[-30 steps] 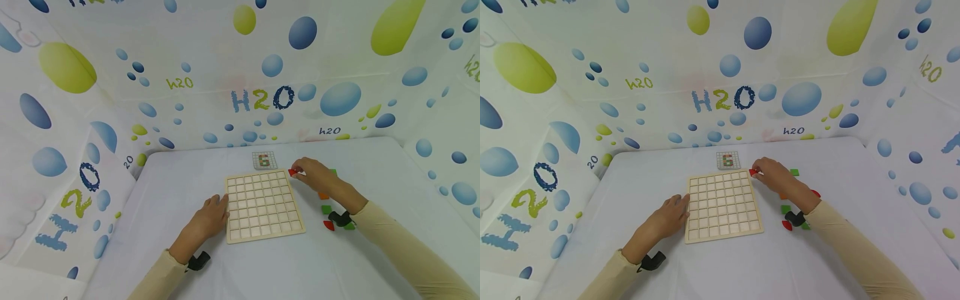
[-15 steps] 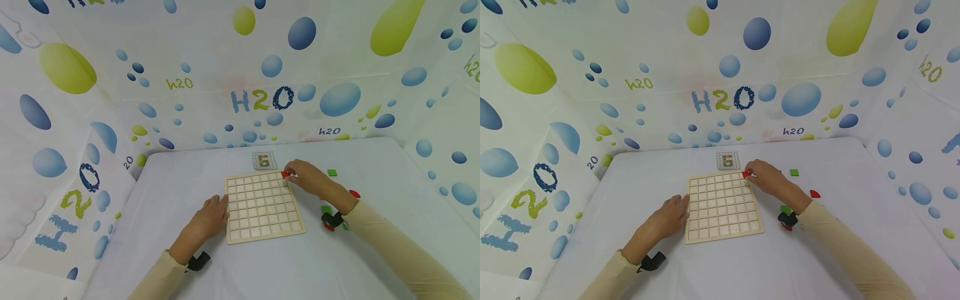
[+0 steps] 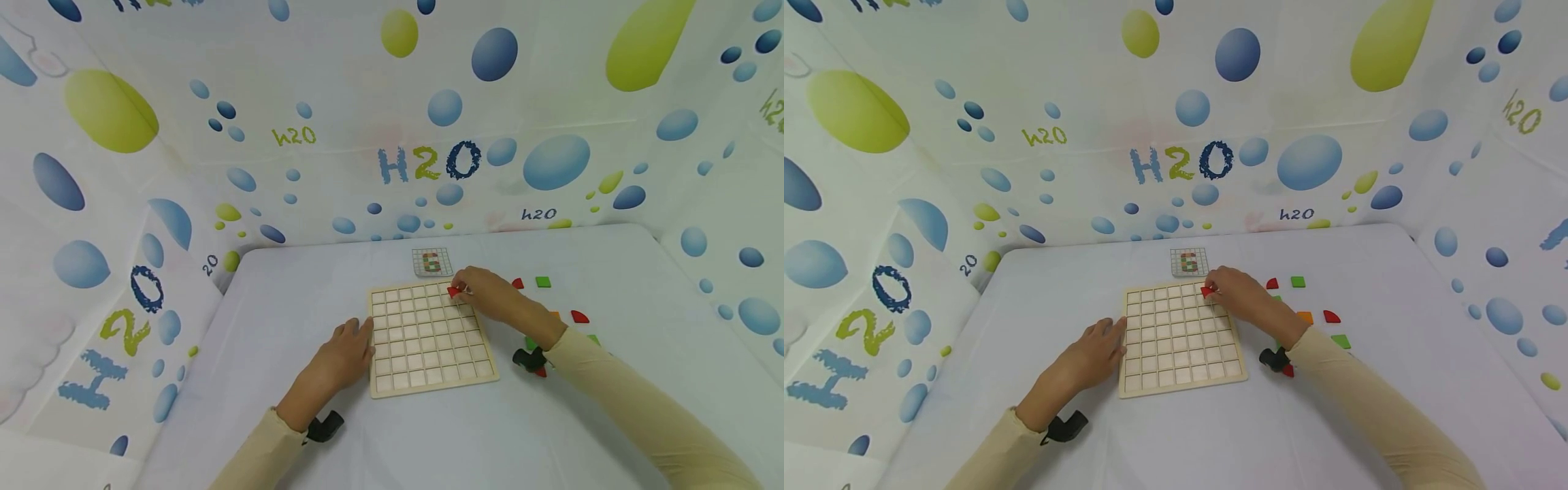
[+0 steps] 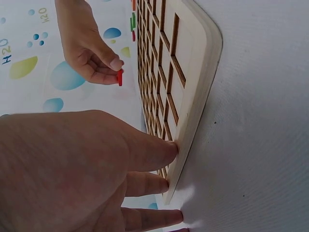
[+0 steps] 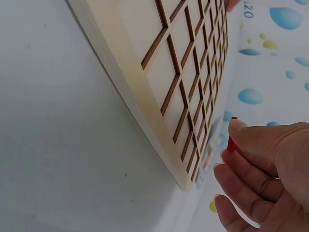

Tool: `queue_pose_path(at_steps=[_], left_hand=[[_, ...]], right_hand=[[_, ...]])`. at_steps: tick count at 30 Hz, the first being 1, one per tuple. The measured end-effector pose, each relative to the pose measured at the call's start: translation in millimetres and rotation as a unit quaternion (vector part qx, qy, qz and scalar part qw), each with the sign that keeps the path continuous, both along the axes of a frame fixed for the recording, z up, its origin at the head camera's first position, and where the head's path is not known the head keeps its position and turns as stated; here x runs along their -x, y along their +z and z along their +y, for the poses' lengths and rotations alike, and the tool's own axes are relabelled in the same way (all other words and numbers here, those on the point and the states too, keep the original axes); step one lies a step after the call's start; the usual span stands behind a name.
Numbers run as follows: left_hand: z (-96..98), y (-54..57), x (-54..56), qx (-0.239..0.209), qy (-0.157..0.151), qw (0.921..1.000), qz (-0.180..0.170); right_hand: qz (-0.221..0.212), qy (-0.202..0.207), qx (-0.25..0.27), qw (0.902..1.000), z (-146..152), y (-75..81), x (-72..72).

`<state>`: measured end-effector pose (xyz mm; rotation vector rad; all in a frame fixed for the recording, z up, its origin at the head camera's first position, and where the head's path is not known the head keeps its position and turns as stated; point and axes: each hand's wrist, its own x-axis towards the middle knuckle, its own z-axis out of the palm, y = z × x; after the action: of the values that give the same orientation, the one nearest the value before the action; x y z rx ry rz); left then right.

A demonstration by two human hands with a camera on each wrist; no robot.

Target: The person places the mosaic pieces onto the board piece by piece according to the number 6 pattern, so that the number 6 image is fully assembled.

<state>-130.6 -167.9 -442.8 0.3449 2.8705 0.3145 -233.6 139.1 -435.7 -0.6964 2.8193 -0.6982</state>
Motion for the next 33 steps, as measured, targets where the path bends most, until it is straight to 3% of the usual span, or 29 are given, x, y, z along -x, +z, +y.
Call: queue_pose_path(at_steps=[13, 24, 33], left_hand=[[-0.4, -1.6, 1.6, 0.0, -0.003, 1.0, 0.005], [-0.6, -3.1, 1.8, 0.002, -0.001, 1.0, 0.005], [-0.6, -2.9, 1.1, 0.004, 0.001, 1.0, 0.006]], right_hand=[[-0.004, 0.012, -0.016, 0.9998, -19.5, -7.7, 2.2], [0.044, 0.037, -0.041, 0.9975, -32.5, -11.6, 2.6], [0.042, 0.033, -0.047, 0.9974, -38.5, -13.1, 3.1]])
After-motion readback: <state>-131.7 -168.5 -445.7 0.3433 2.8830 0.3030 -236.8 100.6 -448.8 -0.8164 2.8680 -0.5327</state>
